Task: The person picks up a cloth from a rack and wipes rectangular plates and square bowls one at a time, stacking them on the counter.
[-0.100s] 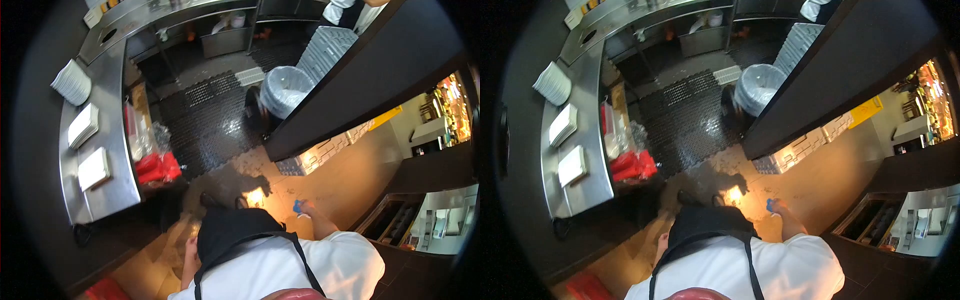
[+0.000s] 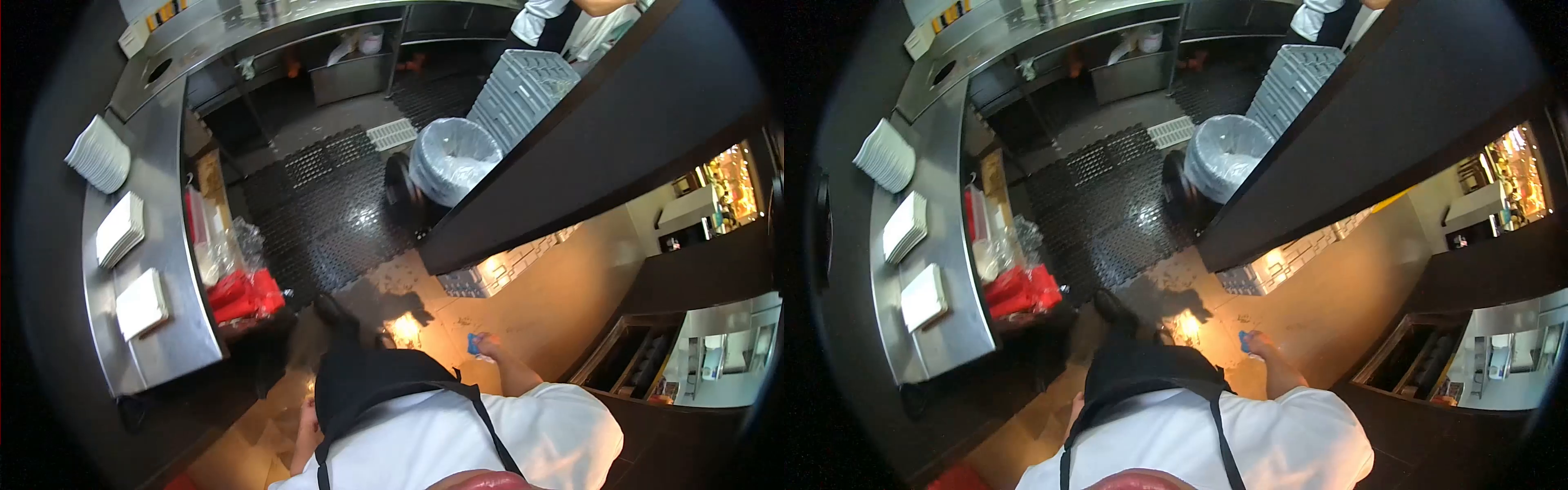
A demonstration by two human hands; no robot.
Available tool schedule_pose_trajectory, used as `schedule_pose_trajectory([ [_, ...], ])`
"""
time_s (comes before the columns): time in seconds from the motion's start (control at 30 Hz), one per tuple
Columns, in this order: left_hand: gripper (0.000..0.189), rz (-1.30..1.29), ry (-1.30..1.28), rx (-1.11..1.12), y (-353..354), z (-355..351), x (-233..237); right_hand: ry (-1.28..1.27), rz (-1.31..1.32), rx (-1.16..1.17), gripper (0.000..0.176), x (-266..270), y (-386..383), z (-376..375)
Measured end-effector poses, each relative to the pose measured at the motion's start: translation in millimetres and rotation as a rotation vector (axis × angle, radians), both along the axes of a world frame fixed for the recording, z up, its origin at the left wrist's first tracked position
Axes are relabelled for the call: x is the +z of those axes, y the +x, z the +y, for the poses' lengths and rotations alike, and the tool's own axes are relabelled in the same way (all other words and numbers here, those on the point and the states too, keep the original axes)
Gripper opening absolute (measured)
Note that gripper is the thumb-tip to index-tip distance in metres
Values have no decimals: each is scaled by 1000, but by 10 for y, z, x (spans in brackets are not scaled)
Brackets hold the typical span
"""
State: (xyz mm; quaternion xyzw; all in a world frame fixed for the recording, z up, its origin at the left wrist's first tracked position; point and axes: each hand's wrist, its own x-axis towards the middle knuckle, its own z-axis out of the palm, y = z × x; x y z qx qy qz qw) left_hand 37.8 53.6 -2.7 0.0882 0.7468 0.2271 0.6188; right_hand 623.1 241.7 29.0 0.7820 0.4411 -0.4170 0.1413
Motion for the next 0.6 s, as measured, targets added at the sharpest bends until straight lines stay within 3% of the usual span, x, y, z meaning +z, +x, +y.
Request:
schedule_pose_trajectory([
  [0.03,39,-7,-25,-3,-130,174,-8,23,55,-20,33,-105,-106,61],
  [0.1,37,-21,-54,18,-279,805,341,82,87,158,29,-289,-399,270],
  [0.17,35,44,-7,-93,-521,1128,-441,24,132,33,30,-230,-508,541],
  [0.23,28,41,85,-171,-754,1801,-590,118,144,11,33,-301,-595,685],
  [0.33,14,2,343,-213,-982,3012,-851,200,55,-215,35,187,-1021,939],
  [0.37,16,-40,240,-137,-1016,3437,-804,209,104,-344,37,-15,-1015,946],
  [0.4,18,-76,137,-53,-1008,3923,-597,290,60,-333,39,462,-1318,1127],
  [0.5,24,168,494,-301,-1145,5242,-918,484,-98,-352,35,708,-1695,1604],
  [0.53,29,382,628,-432,-1176,5586,-968,518,-134,-382,32,873,-1854,1749],
  [0.6,36,353,520,-458,-1057,6172,-285,782,-185,-321,25,762,-1865,1942],
])
